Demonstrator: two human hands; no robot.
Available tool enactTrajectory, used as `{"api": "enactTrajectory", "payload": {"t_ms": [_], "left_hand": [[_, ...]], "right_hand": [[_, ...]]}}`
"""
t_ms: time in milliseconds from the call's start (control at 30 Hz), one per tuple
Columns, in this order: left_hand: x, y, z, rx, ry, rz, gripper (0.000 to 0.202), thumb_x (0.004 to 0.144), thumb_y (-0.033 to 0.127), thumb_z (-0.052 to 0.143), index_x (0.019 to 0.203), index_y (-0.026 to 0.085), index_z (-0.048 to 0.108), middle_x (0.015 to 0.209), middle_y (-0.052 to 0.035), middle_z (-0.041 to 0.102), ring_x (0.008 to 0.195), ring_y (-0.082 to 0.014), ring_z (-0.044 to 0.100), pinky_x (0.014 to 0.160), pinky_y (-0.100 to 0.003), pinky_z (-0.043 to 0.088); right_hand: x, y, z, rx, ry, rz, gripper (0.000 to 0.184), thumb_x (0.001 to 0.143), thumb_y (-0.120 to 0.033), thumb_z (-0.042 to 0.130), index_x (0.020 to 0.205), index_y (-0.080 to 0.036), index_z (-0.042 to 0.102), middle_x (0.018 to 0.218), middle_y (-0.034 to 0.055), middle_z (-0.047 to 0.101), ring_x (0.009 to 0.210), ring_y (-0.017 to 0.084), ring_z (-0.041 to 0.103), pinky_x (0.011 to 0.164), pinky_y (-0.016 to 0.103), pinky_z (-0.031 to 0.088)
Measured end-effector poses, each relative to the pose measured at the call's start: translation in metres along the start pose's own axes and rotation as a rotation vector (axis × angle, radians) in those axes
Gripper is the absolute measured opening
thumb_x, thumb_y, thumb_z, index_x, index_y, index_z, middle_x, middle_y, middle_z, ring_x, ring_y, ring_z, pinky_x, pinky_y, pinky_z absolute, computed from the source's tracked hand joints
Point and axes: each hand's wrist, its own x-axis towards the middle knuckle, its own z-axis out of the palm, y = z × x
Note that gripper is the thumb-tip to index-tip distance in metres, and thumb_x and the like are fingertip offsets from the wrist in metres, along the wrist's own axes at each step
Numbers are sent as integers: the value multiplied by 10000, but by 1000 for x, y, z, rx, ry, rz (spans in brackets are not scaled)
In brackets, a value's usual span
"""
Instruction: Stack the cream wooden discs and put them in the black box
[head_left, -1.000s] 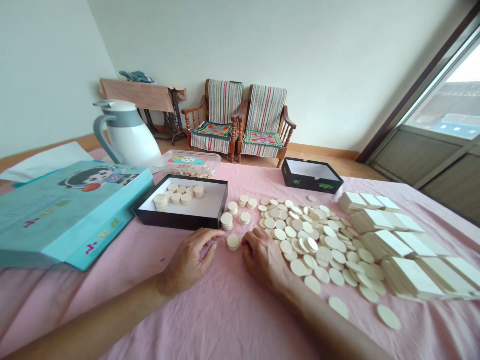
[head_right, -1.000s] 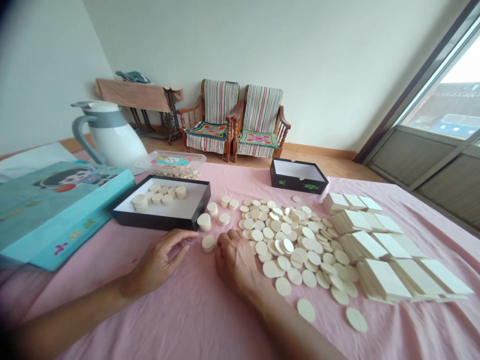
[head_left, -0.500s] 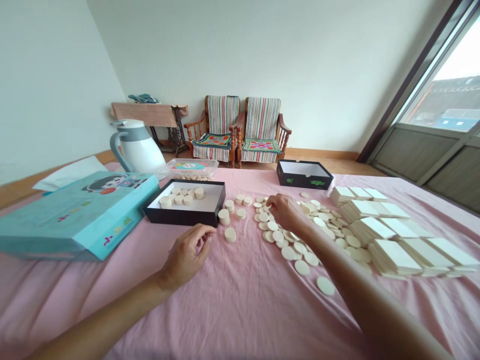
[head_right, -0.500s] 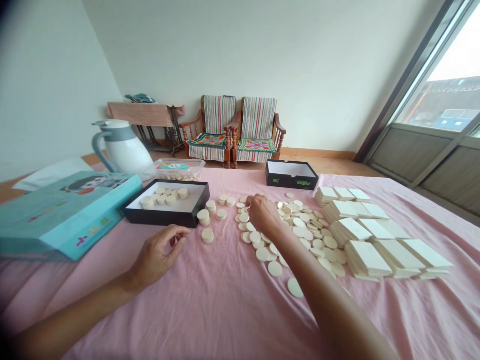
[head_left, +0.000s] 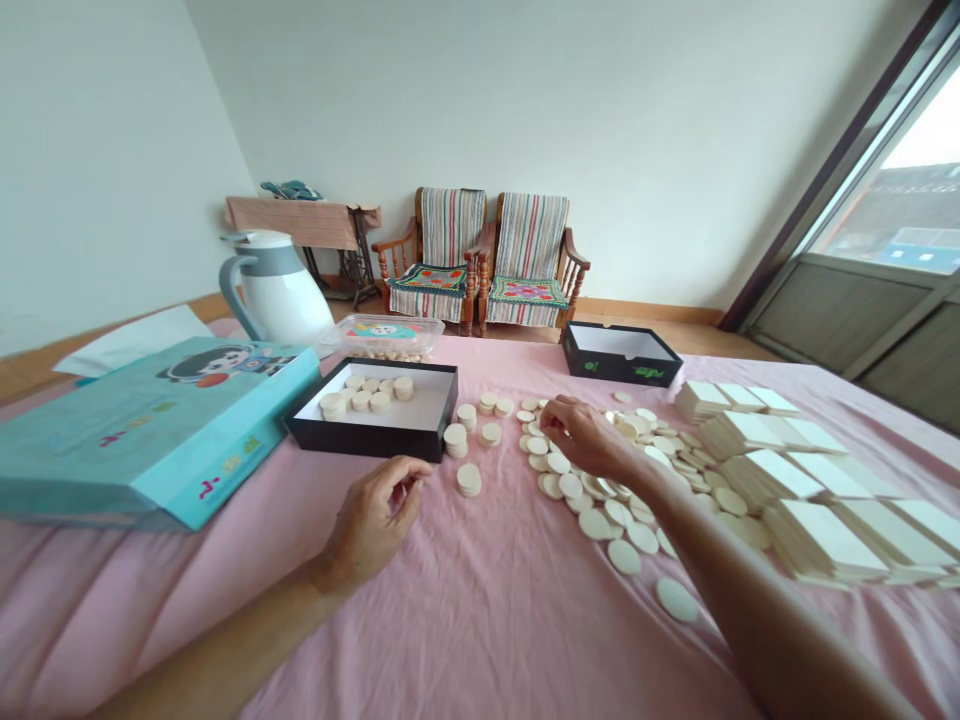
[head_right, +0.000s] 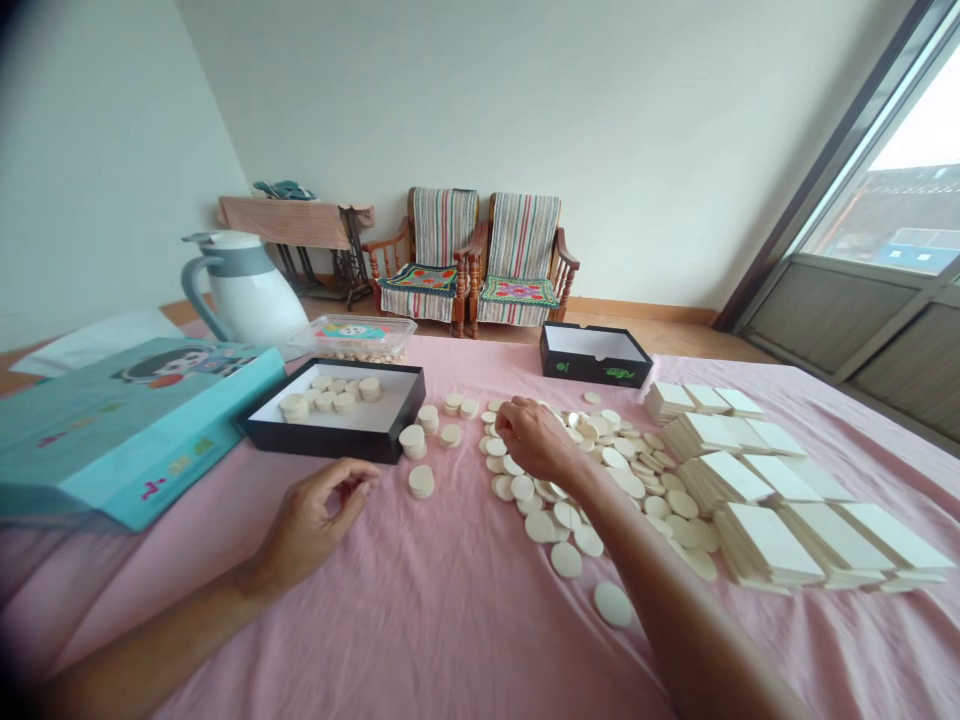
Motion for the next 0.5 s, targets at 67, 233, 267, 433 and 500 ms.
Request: {"api": "enactTrajectory", "payload": {"t_ms": [67, 233, 267, 433, 500], "left_hand": [[0, 0, 0, -7, -2, -1, 132, 857, 211, 489, 906, 186, 609, 833, -2, 668, 707, -118, 603, 663, -214, 464], [2, 0, 2, -21, -11, -1, 131, 862, 213, 488, 903, 186, 610, 836, -3, 665, 722, -120, 604, 673, -214, 461], [2, 0, 2, -24, -13, -1, 131, 863, 212, 487, 904, 187, 608, 836, -3, 663, 722, -119, 603, 673, -214, 461], [2, -2, 3, -30, -18, -6, 122, 859, 200, 491, 905, 187, 603, 825, 0, 658, 707, -116, 598, 666, -213, 458], [2, -1, 3, -33, -24, -7, 122, 856, 191, 489, 904, 188, 602, 823, 2, 657, 708, -114, 598, 664, -211, 457]], "right_hand": [[-9, -1, -18, 271, -165, -54, 241, 882, -261, 456, 713, -152, 588, 714, 25, 590, 635, 113, 500, 606, 224, 373], [-15, 12, -18, 489, -175, 29, 387, 893, -377, 431, 649, -145, 622, 618, 22, 591, 581, 114, 521, 588, 236, 398], [-13, 14, -10, 412, -81, 55, 295, 856, -337, 494, 686, -147, 642, 654, 24, 605, 602, 120, 529, 589, 236, 395], [-1, 13, 34, 69, 125, 65, 146, 781, -147, 526, 770, -165, 670, 800, 56, 622, 754, 155, 553, 699, 262, 400], [3, 8, 43, -12, 122, 66, 135, 789, -161, 533, 802, -165, 667, 822, 66, 610, 778, 161, 545, 716, 265, 393]]}}
